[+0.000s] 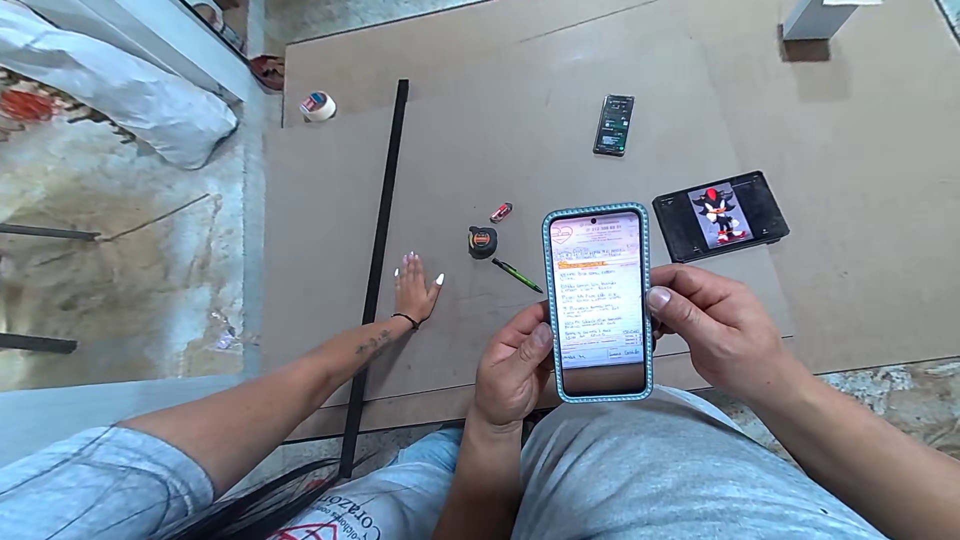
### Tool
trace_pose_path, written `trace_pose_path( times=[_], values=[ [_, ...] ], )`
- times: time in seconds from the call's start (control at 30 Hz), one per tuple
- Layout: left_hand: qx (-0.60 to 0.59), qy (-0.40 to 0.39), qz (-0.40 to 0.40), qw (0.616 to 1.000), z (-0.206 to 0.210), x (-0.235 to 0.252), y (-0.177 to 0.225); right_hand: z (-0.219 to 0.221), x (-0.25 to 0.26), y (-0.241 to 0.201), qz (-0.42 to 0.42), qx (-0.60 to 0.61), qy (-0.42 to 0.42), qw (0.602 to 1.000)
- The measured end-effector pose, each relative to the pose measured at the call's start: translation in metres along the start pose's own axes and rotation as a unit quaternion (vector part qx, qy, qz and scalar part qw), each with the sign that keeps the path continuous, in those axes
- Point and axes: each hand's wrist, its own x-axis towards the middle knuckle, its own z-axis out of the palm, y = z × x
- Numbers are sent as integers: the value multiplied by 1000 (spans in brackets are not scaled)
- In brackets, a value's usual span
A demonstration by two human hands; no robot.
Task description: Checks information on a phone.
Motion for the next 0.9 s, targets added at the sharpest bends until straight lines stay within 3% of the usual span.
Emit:
trace_pose_path(
  times=[0.9],
  values=[
    [-9, 3, 10, 1000, 1, -8, 0, 4, -4, -2, 2, 0, -10, 1000]
  ],
)
